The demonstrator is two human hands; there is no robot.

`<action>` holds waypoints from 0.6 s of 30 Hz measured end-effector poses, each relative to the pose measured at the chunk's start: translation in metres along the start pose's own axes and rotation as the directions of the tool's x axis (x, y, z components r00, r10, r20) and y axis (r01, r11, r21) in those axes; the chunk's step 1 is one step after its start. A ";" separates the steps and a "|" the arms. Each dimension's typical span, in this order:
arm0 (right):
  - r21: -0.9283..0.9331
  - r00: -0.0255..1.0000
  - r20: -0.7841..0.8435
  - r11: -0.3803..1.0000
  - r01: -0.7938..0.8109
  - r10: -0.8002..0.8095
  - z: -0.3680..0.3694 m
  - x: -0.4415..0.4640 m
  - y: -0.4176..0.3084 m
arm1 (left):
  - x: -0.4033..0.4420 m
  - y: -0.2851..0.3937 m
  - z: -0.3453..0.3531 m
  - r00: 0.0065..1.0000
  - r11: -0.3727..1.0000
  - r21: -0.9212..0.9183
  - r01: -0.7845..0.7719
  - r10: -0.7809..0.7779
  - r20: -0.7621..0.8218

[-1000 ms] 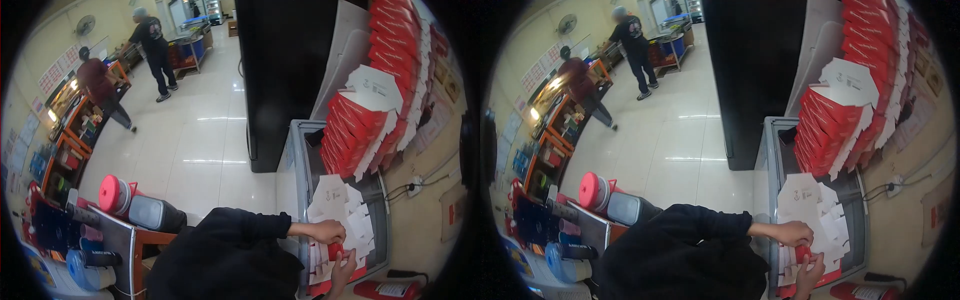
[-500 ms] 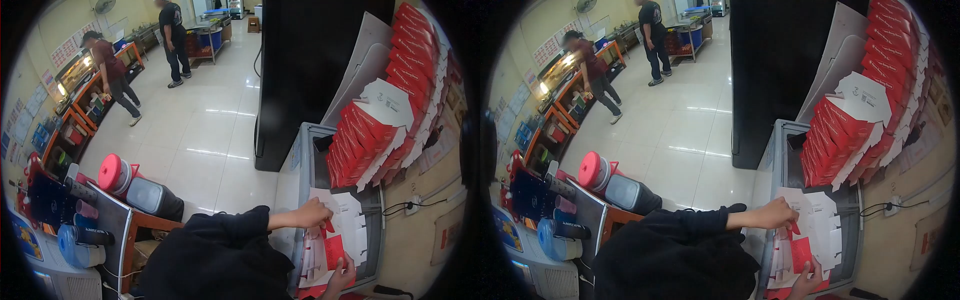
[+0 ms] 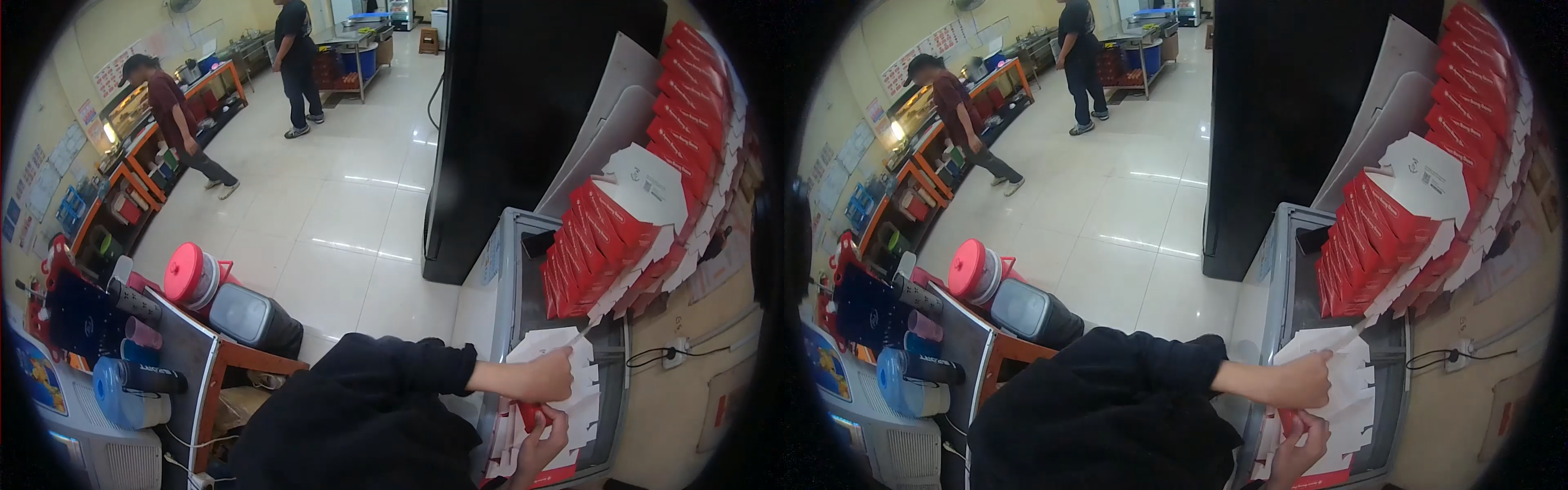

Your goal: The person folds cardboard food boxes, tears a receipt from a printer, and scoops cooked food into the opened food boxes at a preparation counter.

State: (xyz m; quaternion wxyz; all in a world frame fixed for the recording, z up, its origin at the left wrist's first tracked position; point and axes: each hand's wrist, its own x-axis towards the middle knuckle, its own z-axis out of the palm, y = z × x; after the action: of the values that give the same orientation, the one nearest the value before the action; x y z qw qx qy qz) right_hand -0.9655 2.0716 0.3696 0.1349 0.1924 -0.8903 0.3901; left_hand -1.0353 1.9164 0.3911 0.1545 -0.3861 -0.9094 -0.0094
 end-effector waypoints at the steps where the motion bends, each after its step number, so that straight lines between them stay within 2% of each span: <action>1: -0.028 0.999 -0.006 0.999 -0.035 0.035 0.001 -0.001 0.003 | 0.003 0.005 -0.002 1.000 0.999 0.024 -0.023 0.023 0.018; 3: -0.074 0.994 -0.013 0.992 -0.106 0.105 0.008 -0.002 0.007 | 0.008 0.007 -0.002 0.997 0.997 0.024 -0.073 0.072 0.029; 4: -0.025 0.990 -0.057 0.991 -0.128 0.126 0.008 -0.002 0.009 | 0.009 0.007 -0.001 0.995 0.995 0.027 -0.092 0.091 0.037; 7: 0.107 0.976 -0.163 0.986 -0.131 0.147 0.010 0.010 0.001 | 0.002 -0.002 -0.004 0.998 0.998 -0.060 0.032 -0.029 0.050; 10: 0.144 0.961 -0.257 0.987 -0.067 0.103 0.007 0.019 -0.008 | -0.011 0.017 0.014 0.953 0.990 0.026 0.141 -0.129 -0.274; 11: 0.220 0.948 -0.301 0.975 -0.034 0.100 0.011 0.022 -0.003 | -0.013 0.020 0.019 0.900 0.987 -0.004 0.161 -0.149 -0.410; 13: 0.241 0.947 -0.317 0.970 0.021 0.058 0.018 0.030 0.004 | -0.019 0.020 0.029 0.736 0.979 -0.061 0.192 -0.185 -0.652; 14: 0.249 0.944 -0.329 0.967 0.048 0.038 0.021 0.034 0.002 | -0.024 0.013 0.037 0.737 0.981 -0.098 0.168 -0.191 -0.648; 16: 0.185 0.899 -0.417 0.981 -0.060 0.134 0.030 0.037 -0.028 | -0.034 -0.005 0.054 0.741 0.979 -0.176 0.107 -0.196 -0.642; 17: 0.156 0.871 -0.459 0.981 -0.117 0.177 0.033 0.038 -0.037 | -0.044 -0.014 0.052 0.778 0.974 -0.215 0.068 -0.187 -0.599; 18: 0.365 0.883 -0.383 0.922 -0.127 0.273 0.035 0.038 -0.036 | -0.057 -0.022 0.045 0.755 0.976 -0.206 0.069 -0.187 -0.629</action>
State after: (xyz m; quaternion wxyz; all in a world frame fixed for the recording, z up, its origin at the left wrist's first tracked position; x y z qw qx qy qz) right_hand -0.9867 2.0138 0.3842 0.2505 0.0281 -0.7765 0.5776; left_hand -1.0257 1.8672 0.3337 0.4227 -0.3077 -0.8210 -0.2295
